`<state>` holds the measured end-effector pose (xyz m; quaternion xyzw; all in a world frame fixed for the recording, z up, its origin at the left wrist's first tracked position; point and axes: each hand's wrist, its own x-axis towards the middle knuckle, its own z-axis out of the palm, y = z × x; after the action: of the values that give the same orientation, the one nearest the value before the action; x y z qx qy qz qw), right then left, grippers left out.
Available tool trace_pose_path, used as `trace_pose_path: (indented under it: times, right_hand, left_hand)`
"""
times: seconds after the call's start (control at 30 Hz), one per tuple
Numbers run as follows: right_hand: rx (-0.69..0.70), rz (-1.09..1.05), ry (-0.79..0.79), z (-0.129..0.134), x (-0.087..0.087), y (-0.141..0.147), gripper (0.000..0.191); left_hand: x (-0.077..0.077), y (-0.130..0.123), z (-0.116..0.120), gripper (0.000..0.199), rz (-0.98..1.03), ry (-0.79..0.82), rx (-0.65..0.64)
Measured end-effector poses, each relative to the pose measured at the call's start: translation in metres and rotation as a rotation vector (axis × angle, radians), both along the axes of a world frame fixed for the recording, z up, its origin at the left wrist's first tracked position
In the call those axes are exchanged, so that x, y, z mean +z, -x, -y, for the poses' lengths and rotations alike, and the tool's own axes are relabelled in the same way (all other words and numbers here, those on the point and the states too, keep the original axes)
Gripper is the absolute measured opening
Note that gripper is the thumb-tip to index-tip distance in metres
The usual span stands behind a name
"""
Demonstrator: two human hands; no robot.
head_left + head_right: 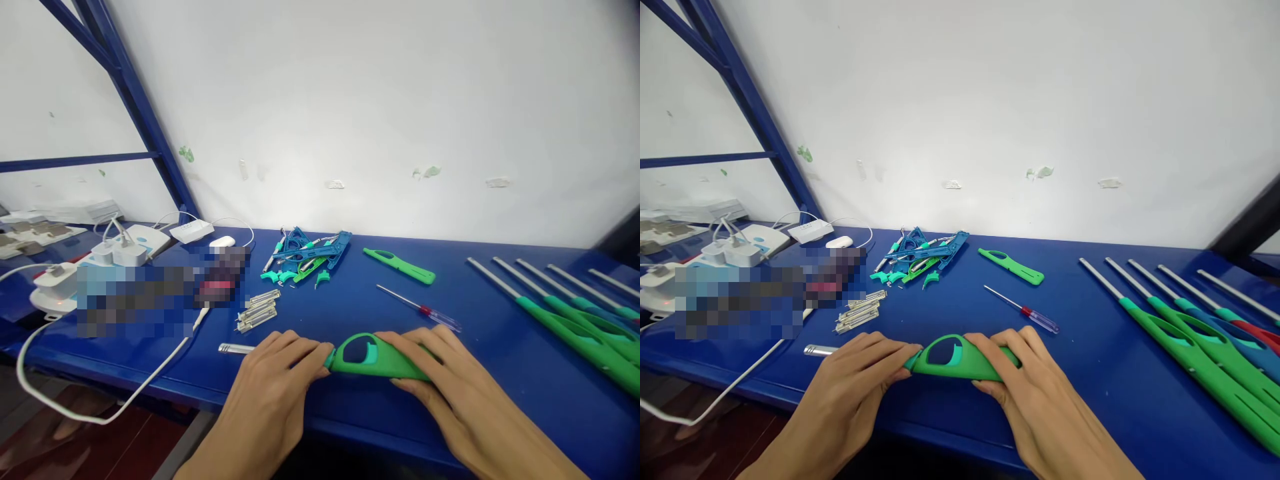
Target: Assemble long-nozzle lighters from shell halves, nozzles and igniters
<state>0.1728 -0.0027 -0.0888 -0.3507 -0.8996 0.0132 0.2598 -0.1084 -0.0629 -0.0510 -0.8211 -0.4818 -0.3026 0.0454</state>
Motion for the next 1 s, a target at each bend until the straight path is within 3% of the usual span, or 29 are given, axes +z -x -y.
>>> trace_pose_path:
  times: [0.17, 0.27, 0.37, 0.5, 0.63, 0.73, 0.83, 0.93, 1.0]
  right_hand:
    - [-0.029, 0.097, -0.104, -0.002, -0.022, -0.013, 0.066]
    - [-0.053, 0.106, -0.108, -0.003, -0.024, -0.014, 0.069]
    - [-0.059, 0.075, -0.017, 0.000, -0.010, -0.006, 0.063]
    - [-0.058, -0.015, 0.159, 0.008, 0.022, 0.011, 0.045]
    - [-0.139, -0.078, 0.156, 0.010, 0.041, 0.005, 0.038]
    - [-0.317, -0.167, 0.018, 0.011, 0.040, -0.028, 0.034]
    - [-0.649, -0.286, -0.139, 0.014, 0.031, -0.072, 0.038]
    - [-0.923, -0.147, -0.141, 0.017, 0.020, -0.104, 0.056]
    - [-1.048, -0.050, -0.141, 0.016, 0.014, -0.112, 0.057]
  left_hand:
    - [0.006, -0.004, -0.003, 0.041, 0.060, -0.109, -0.037]
    - [0.004, -0.005, -0.003, 0.040, 0.059, -0.144, -0.053]
    - [0.001, -0.002, -0.004, 0.039, 0.045, -0.191, -0.065]
    - [0.001, 0.000, -0.013, 0.039, -0.030, -0.265, -0.069]
    - [0.001, -0.016, -0.023, 0.037, -0.007, -0.323, -0.041]
    - [-0.003, -0.035, -0.023, 0.044, 0.184, -0.342, 0.054]
    - [-0.009, -0.044, -0.021, 0.041, 0.288, -0.307, 0.042]
    - [-0.016, -0.043, -0.022, 0.035, 0.258, -0.265, 0.006]
    - [-0.017, -0.040, -0.024, 0.030, 0.247, -0.241, 0.017]
